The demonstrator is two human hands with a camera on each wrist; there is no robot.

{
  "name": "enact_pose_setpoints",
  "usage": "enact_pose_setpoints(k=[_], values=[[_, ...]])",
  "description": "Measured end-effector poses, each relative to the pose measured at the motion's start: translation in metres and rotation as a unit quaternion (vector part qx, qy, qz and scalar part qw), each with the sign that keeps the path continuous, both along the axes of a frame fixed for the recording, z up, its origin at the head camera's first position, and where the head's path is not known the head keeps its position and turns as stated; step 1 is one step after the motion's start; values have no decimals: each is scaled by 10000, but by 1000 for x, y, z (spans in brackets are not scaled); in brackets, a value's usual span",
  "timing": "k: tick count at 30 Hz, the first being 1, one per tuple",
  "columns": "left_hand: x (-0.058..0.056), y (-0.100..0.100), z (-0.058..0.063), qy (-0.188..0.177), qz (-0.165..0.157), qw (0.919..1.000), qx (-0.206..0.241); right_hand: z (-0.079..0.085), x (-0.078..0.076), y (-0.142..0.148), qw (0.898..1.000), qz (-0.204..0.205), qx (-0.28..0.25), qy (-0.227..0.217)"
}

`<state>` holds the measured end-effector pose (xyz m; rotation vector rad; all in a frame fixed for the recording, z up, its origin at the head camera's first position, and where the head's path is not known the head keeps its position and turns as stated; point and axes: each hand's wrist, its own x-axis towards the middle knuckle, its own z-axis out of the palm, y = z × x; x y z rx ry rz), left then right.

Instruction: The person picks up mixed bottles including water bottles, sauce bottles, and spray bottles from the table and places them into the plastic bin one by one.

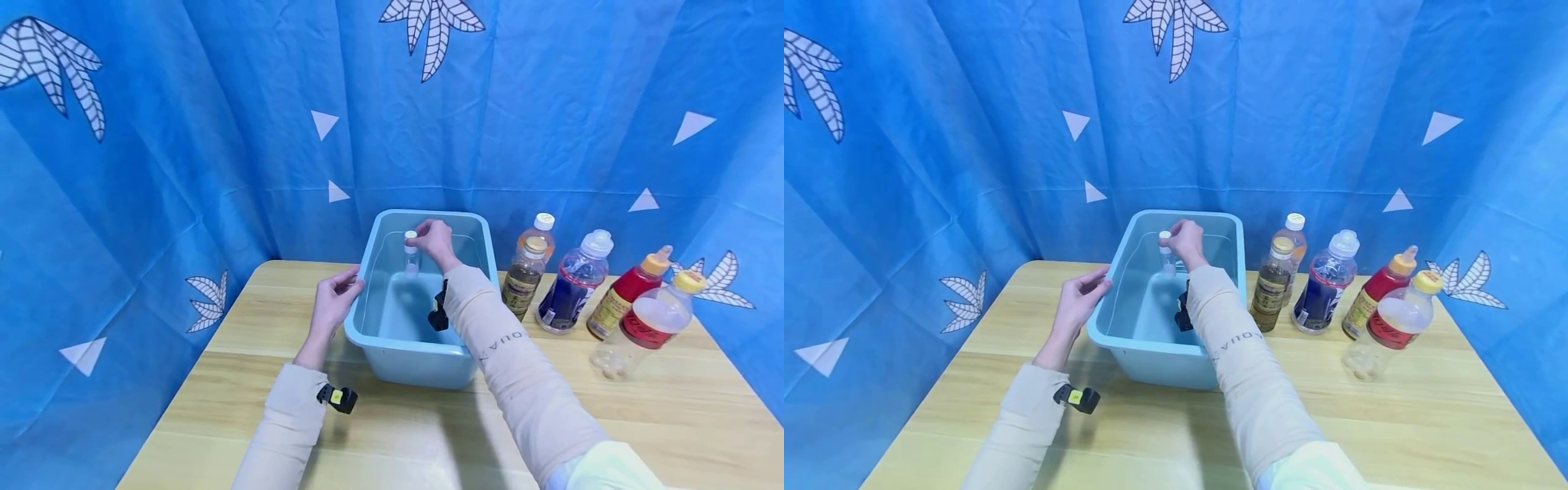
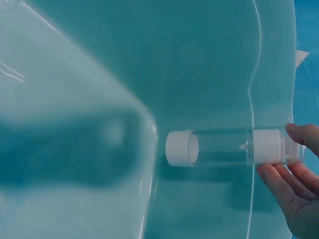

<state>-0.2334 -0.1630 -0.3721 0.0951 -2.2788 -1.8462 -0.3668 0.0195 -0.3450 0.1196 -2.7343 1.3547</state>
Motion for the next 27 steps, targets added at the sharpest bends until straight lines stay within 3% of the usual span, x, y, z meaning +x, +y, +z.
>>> enact_pose_setpoints(k=[27], values=[[3,1,2,-24,91,9999,-53,-17,1,-10,9917,-194,-369,-1218]])
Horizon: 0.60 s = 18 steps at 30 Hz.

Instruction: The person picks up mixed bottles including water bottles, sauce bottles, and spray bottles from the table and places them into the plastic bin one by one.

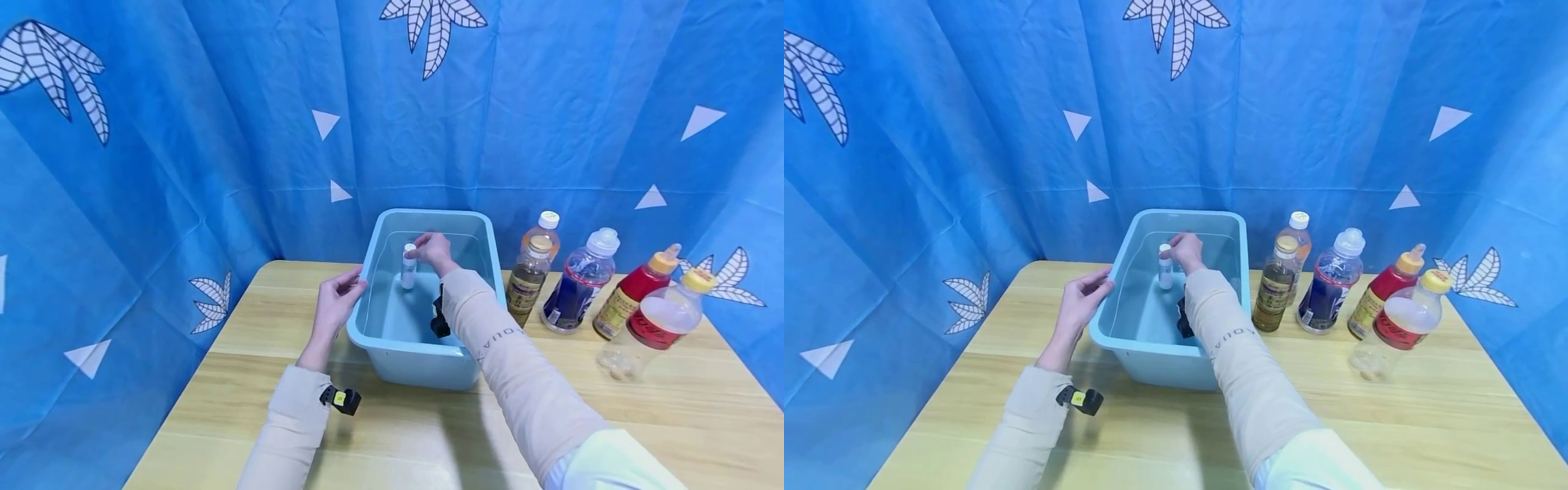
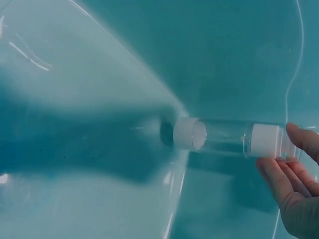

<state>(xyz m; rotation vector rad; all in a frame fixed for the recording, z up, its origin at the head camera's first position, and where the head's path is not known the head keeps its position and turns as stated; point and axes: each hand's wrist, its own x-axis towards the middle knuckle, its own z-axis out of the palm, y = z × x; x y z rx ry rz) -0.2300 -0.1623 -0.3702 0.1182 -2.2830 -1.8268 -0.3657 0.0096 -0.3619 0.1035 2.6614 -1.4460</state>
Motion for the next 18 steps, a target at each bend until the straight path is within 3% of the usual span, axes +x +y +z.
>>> enact_pose_setpoints(k=[18], values=[[-1,2,-2,-29,45,10000,19,-3,3,-4,9991,219,-42,-347]])
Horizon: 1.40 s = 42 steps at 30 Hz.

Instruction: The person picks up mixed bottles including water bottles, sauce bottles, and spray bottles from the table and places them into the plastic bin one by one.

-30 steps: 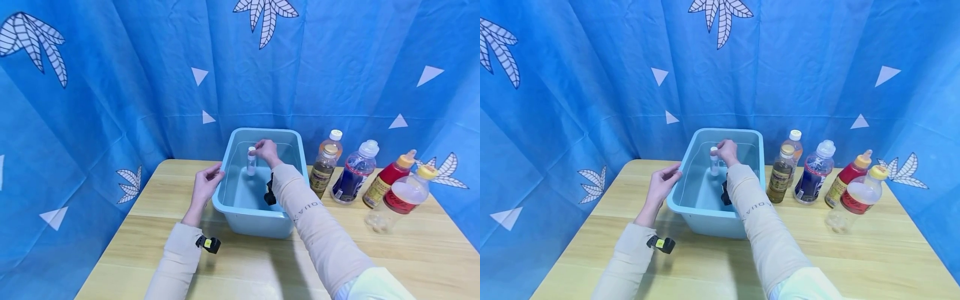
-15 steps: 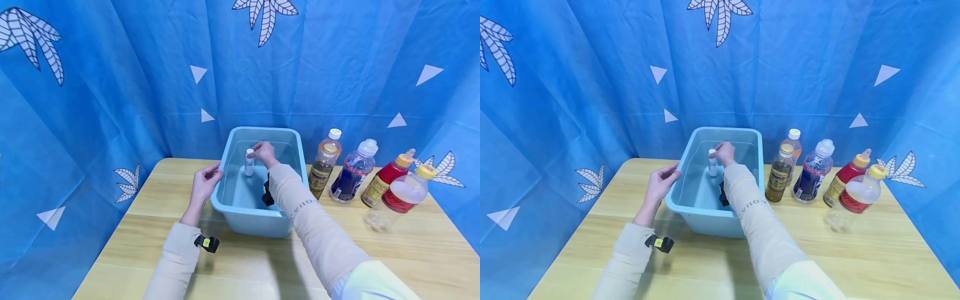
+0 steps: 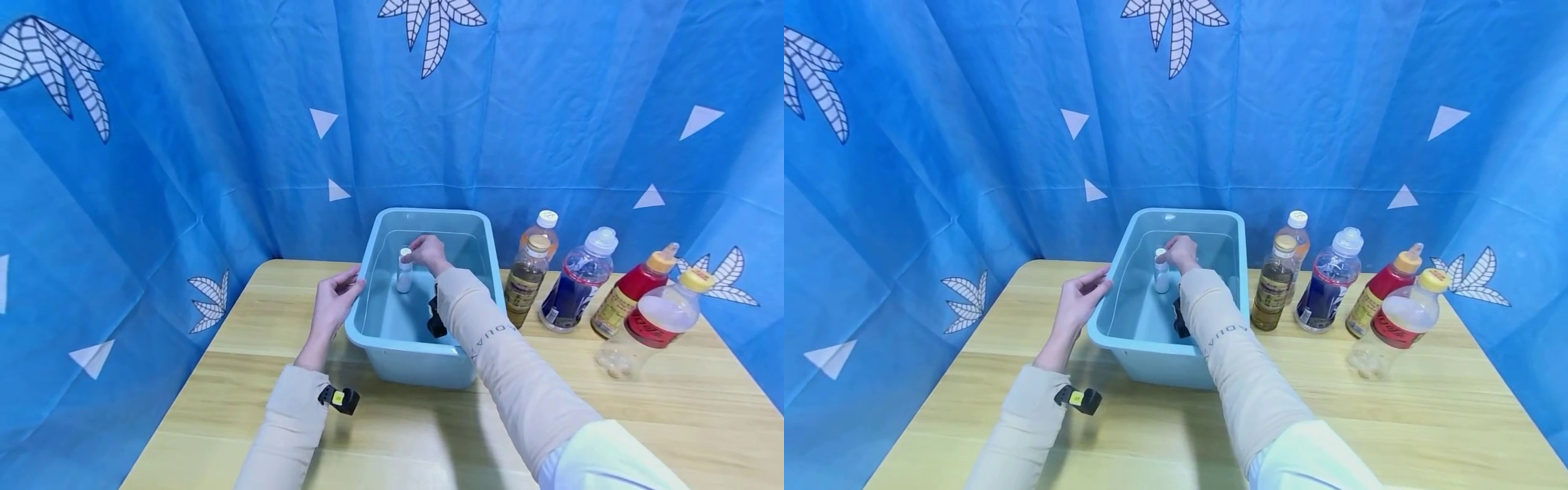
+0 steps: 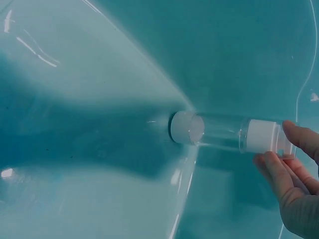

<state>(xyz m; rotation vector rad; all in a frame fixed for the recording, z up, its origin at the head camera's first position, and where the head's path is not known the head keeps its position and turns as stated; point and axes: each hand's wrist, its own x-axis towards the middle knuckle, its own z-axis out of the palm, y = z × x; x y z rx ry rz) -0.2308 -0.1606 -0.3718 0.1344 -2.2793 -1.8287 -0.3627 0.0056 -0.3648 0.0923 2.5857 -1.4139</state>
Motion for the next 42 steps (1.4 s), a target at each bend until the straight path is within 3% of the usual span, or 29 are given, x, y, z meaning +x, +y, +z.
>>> enact_pose_setpoints(k=[11,28,39,42], values=[[1,1,-1,19,27,10000,19,-3,-2,-1,9996,121,-211,-121],[2,1,0,63,59,10000,-11,8,2,4,9984,330,-244,-389],[5,1,1,95,78,9999,20,21,5,9,9868,289,-1481,-584],[6,1,2,141,88,9999,17,25,7,9,9864,324,-1492,-607]])
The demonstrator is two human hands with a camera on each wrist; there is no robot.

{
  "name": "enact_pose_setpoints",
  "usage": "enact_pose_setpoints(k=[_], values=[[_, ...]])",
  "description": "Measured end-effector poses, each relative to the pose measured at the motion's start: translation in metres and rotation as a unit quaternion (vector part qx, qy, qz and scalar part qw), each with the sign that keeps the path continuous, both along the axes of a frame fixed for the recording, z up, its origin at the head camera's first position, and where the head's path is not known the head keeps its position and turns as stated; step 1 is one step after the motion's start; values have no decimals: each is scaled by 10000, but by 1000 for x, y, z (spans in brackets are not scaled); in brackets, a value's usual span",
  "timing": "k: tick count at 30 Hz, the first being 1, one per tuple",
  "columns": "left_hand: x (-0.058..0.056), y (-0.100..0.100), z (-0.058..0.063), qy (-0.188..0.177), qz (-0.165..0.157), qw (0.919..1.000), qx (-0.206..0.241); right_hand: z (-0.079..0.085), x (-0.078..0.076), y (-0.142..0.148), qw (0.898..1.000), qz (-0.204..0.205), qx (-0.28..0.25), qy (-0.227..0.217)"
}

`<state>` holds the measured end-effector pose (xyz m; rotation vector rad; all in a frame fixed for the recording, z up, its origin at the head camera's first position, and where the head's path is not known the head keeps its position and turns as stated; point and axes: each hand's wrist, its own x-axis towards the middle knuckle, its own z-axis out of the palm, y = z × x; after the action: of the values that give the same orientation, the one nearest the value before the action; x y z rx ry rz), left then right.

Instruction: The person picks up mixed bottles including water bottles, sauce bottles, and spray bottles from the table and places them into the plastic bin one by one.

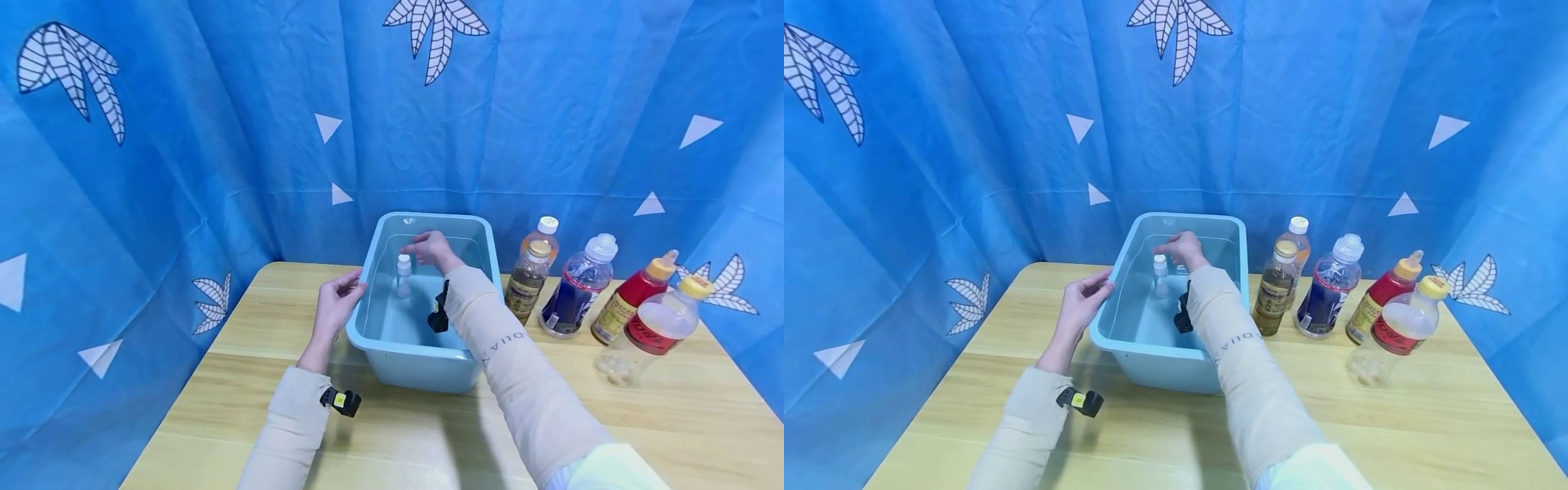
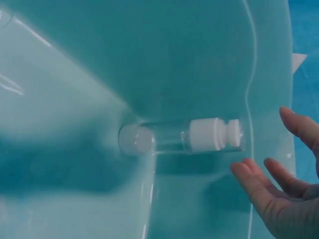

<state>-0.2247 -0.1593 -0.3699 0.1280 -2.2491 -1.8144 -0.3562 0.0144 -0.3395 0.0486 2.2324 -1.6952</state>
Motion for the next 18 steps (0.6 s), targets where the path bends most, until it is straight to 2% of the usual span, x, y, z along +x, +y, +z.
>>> enact_pose_setpoints(k=[7,18], values=[[2,1,0,-34,-16,10000,-33,7,3,-1,9999,94,-108,80],[2,1,-1,-40,4,10000,5,27,12,-2,9965,241,-767,219]])
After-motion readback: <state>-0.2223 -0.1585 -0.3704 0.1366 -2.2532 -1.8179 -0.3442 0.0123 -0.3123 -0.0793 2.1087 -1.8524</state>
